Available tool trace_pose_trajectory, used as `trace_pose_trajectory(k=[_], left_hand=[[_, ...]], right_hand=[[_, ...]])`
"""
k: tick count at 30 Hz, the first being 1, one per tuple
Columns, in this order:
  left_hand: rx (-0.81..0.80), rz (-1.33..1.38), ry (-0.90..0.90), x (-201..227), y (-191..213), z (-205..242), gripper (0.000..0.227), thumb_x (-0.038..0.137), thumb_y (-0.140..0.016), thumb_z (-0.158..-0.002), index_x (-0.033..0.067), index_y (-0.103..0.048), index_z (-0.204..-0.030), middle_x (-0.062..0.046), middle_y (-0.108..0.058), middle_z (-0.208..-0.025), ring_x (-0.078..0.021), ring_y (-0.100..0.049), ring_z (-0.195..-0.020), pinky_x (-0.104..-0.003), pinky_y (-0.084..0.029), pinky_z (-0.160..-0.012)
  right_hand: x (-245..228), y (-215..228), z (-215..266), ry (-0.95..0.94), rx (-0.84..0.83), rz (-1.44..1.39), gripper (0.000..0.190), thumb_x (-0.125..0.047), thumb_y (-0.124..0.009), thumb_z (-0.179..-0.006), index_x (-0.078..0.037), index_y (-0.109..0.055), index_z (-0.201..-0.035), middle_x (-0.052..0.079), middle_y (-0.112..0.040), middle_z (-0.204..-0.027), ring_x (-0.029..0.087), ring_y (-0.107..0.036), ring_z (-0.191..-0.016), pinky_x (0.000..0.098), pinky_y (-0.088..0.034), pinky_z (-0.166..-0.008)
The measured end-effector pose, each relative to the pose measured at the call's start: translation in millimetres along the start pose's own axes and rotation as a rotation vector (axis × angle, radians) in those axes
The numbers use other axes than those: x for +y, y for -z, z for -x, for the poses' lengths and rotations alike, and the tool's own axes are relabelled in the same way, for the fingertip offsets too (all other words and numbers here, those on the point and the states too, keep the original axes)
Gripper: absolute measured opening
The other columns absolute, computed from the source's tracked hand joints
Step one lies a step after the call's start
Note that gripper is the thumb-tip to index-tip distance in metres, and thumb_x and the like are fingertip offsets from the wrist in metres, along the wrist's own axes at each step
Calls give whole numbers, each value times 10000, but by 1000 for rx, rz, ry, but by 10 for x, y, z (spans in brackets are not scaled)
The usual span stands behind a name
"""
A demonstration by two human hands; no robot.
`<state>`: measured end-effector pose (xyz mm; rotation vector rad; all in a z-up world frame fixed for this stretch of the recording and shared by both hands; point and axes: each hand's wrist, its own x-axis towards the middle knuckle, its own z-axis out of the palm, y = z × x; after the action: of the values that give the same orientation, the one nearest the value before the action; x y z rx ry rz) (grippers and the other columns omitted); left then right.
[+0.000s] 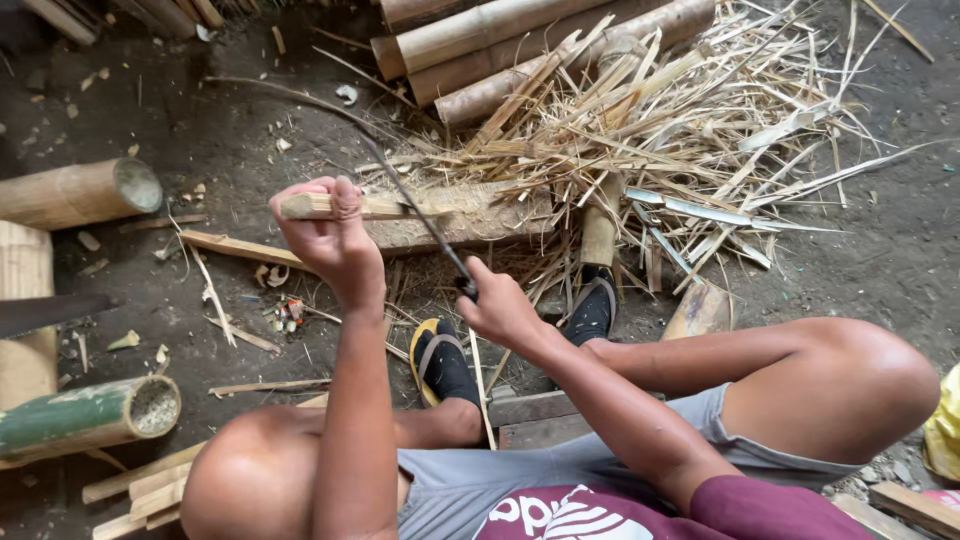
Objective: The person sits on the ground and uses a knife to shave and shape a small piece of bamboo, creating thin strips. They then switch to a larger bamboo pole and continue to shave its surface.
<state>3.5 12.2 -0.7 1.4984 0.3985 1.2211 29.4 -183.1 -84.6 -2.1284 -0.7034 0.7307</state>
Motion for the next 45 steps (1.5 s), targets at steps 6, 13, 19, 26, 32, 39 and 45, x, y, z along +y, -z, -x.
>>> trace_pose_trajectory(k=[6,13,19,26,32,39,45], left_hand=[[46,-4,-10,-66,118,-28,196,182,-638,-1100,80,-470,-1098,-77,-583,-1036,-161,-608,-892,-307,-591,-836],[127,-80,-35,-241,121,-73,195,195,-634,-1099,75,-480,-1099,-83,-597,-1022,-166,-624,-887,-315,-596,-824],[122,-1,37,-186,251,-67,205,224,-623,-1081,81,-477,-1090,-78,-604,-989,-170,-634,-851,-316,-605,-794],[206,-91,9,-156,0,-1,261,263,-649,-1067,72,-474,-1104,-89,-582,-1027,-172,-614,-875,-308,-601,-778],[303,-111,47,-199,88,-1,269,278,-636,-1047,72,-477,-1112,-93,-593,-1040,-174,-648,-876,-291,-638,-761],[336,-47,107,-245,87,-65,267,236,-650,-1031,49,-484,-1125,-112,-607,-1023,-205,-652,-866,-333,-632,-782],[319,-45,62,-222,143,1,267,221,-654,-1057,45,-478,-1156,-114,-585,-1079,-201,-643,-945,-340,-593,-875]], right_hand=[[-182,73,-271,-260,-96,40,271,-71,-549,-873,-53,-453,-1127,190,-650,-692,414,-675,-603,558,-539,-513],[206,-49,-298,47,3,85,257,-131,-661,-877,-21,-490,-1033,231,-647,-662,414,-666,-613,531,-507,-585],[531,-104,-508,-209,-42,196,272,-123,-634,-865,-36,-479,-1071,207,-666,-739,391,-685,-642,519,-568,-559],[337,-42,-375,43,-11,92,257,-98,-636,-866,-26,-487,-1063,224,-649,-715,432,-677,-667,534,-520,-601],[203,-233,-269,-96,-5,104,209,-94,-595,-891,-44,-441,-1024,194,-643,-710,404,-685,-637,511,-555,-544],[470,-62,-476,175,-16,154,268,-107,-663,-871,-25,-462,-1029,212,-668,-719,398,-681,-647,529,-534,-603],[619,-246,-411,-80,91,385,328,-139,-715,-843,-46,-463,-1032,215,-660,-710,397,-645,-617,525,-513,-551]])
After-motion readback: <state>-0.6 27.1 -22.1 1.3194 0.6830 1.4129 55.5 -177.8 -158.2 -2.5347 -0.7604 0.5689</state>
